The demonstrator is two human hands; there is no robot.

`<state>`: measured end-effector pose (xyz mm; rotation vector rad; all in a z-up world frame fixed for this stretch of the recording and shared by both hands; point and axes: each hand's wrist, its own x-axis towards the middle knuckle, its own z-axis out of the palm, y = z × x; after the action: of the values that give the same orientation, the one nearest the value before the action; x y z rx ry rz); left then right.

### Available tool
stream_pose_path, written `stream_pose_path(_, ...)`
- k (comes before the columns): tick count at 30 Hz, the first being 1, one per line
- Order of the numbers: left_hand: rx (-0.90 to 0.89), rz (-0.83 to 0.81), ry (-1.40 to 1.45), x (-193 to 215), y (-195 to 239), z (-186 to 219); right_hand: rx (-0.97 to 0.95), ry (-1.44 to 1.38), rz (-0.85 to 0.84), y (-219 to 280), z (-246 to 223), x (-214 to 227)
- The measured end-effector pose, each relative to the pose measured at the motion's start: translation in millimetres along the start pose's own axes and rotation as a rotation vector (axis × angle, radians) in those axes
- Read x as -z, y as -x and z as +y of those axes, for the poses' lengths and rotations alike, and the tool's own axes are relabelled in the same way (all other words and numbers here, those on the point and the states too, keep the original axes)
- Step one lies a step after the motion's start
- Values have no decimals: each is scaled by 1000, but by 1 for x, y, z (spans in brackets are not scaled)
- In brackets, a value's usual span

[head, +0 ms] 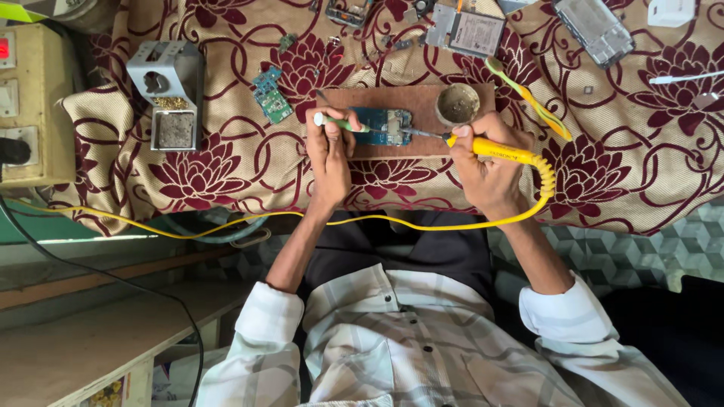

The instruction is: The person solders a small blue circuit board using a soldering iron and solder wire. They repeatedly apply heat and solder to various points on the board while holding it steady with the other hand.

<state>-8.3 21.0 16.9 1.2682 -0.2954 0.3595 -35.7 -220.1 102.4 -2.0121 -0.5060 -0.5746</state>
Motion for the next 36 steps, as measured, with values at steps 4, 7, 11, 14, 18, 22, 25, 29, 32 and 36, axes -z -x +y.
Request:
stream_pose_path(4,-9,1,-51,0,-1,4,14,-6,27,-3,-1,0)
stream_pose_path(7,-18,-15,-74,-2,1,8,37,9,7,-2,0,4)
stream_pose_path(11,-33,-34,-119,-1,0,12,29,18,8,-5,1,0)
stream_pose_path(14,-54,-50,-205,-1,2,13,90,22,16,-4,1,0)
stream_pose_path(18,-70,-54,-195,-2,5,14,21,25,5,-4,-5,1)
stream_pose_path(22,-57,-25,-236,-6,7,11,24,16,-6,-6,-10,2)
stream_pose_path(25,-72,-14,-249,-6,10,8,79,42,-17,-4,-13,1)
stream_pose_path(29,-68,36,-136,-8,4,3,61,69,-3,-3,-7,-1)
stream_pose_path(32,-83,38,-162,-7,7,1,19,-71,25,0,1,-4)
stream_pose_path(36,-32,110,-34,-9,5,0,-99,-180,10,1,10,-4)
